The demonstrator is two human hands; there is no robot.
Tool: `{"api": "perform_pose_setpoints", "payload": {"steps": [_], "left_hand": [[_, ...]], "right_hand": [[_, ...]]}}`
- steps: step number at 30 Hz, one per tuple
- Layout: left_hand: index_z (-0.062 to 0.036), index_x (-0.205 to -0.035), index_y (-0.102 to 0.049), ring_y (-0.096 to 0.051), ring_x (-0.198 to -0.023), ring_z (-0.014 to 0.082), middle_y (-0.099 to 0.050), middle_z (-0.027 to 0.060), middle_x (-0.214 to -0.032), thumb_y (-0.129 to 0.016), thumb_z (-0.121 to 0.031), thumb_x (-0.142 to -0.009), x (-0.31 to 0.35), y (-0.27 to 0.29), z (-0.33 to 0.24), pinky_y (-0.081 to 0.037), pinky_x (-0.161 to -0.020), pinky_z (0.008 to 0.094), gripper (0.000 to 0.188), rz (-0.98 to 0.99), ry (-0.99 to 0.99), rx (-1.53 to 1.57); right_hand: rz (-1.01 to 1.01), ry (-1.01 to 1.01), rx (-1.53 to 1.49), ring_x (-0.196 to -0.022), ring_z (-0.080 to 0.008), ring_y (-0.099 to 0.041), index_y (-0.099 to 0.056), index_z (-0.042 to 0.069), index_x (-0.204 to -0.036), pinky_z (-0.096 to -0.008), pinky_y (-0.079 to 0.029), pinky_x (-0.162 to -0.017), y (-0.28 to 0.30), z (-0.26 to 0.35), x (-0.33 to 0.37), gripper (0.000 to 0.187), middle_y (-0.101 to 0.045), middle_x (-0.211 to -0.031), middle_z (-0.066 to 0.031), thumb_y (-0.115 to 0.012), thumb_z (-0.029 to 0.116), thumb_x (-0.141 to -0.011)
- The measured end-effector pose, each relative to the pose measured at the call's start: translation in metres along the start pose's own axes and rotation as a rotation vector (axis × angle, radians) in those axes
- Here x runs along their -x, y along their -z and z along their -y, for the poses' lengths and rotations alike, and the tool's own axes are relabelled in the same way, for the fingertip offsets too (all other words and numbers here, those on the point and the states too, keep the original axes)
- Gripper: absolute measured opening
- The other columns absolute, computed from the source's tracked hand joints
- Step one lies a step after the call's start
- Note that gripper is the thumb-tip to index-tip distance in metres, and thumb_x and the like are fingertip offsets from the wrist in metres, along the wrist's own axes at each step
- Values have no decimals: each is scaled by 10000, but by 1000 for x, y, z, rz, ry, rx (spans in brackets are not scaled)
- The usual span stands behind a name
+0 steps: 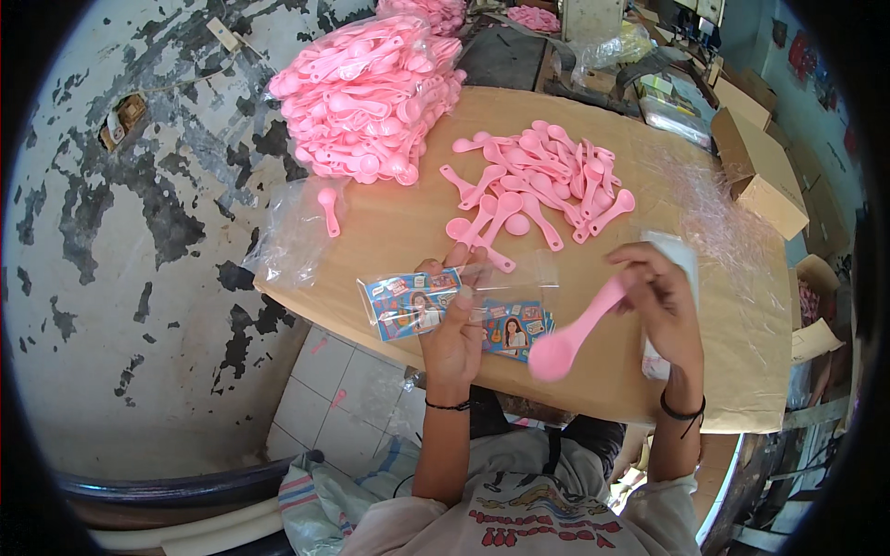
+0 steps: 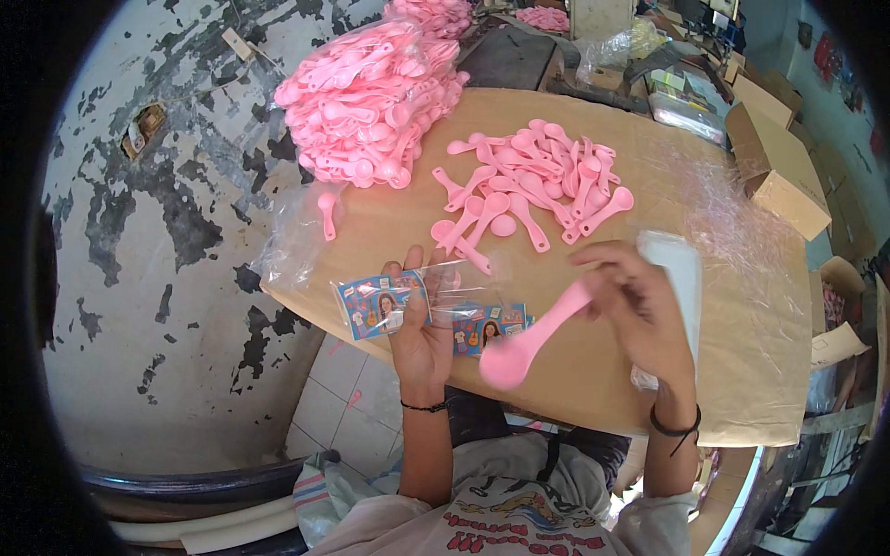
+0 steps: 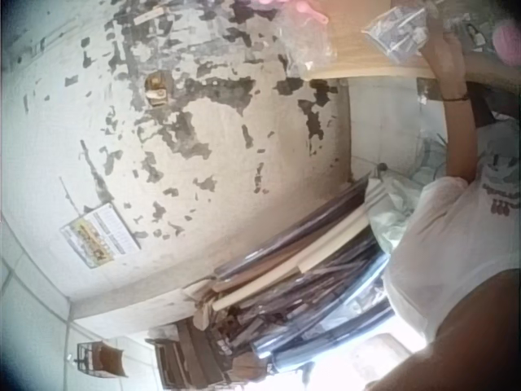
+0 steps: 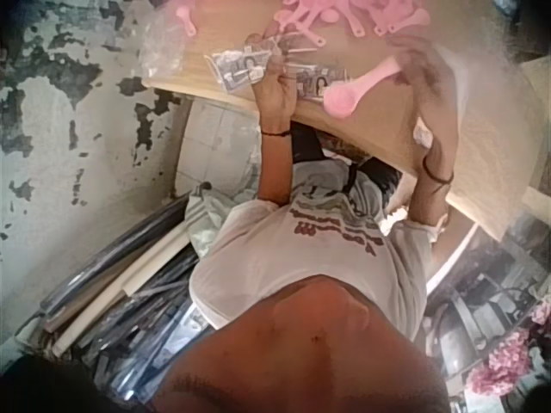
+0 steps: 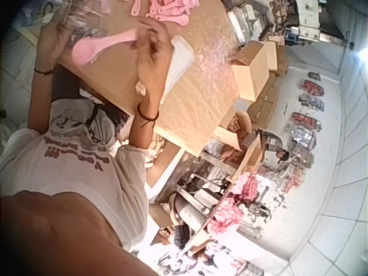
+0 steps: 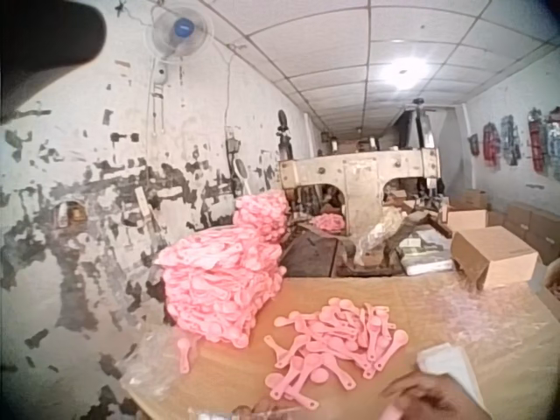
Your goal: Manually packaging pink plastic items and instructional cards into clear plastic bags.
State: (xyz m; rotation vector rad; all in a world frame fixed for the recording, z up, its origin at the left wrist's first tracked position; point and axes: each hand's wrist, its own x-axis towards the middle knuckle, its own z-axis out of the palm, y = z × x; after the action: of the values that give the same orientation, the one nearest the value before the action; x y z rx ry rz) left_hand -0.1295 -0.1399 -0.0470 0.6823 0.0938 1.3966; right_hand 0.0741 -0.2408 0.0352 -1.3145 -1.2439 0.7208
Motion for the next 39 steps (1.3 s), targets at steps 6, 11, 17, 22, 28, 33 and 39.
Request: {"api": "perform_pose_setpoints", "payload": {"steps": [6,11,17,22,28,33,39], "left_hand": [[-96,-1359,-389,-360,-1370,329,-317,150,-1513,-584,-35,-924,-3,4,7,-363,-1132,470,481,-50,19,190],[-99,-1380,-362,-376,-1361,316,-322,144,-1511,-610,-61,-917,5,-13,20,-343,-1139,457,527,66,84,142],[-105,-1433,-313,-329,-1392,300,-307,135,-1521,-604,-108,-933,18,-34,38,-316,-1157,423,579,5,219,316],[-99,-1488,-239,-272,-1420,270,-265,151,-1539,-623,-221,-924,16,-45,39,-264,-1186,425,692,-222,363,567],[-71,-1502,-214,-275,-1414,256,-260,132,-1538,-648,-382,-906,4,-33,32,-379,-1086,394,801,115,160,83],[-5,-1438,-342,-425,-1301,225,-451,163,-1409,-684,-236,-887,12,-59,23,-344,-1063,323,688,512,0,-877],[37,-1276,-523,-597,-1040,120,-642,87,-1160,-557,-103,-972,17,-58,30,-448,-921,251,337,449,491,-743]], "right_hand": [[-365,289,329,-646,-76,-551,-614,7,-1050,-228,-444,-603,26,-19,6,127,-618,-751,-32,-547,63,-957],[-294,238,310,-633,-62,-545,-612,2,-1038,-226,-398,-563,-9,-8,2,125,-644,-720,-49,-582,81,-946],[-20,277,393,-658,-140,-593,-573,17,-1120,-273,-462,-605,-35,6,-1,255,-676,-846,-115,-654,91,-890],[1,425,528,-643,-164,-581,-631,22,-1004,-282,-467,-593,-36,37,-2,192,-665,-842,-98,-697,90,-837],[-316,472,640,-601,-132,-563,-675,38,-845,-250,-381,-509,3,90,-3,84,-643,-736,-62,-725,52,-779],[-47,388,673,-606,-157,-577,-673,38,-825,-289,-398,-534,-14,60,-14,87,-631,-702,-55,-721,107,-802],[-259,354,546,-621,-136,-552,-639,31,-1097,-278,-445,-582,4,28,-24,316,-661,-842,-65,-728,181,-835]]}}
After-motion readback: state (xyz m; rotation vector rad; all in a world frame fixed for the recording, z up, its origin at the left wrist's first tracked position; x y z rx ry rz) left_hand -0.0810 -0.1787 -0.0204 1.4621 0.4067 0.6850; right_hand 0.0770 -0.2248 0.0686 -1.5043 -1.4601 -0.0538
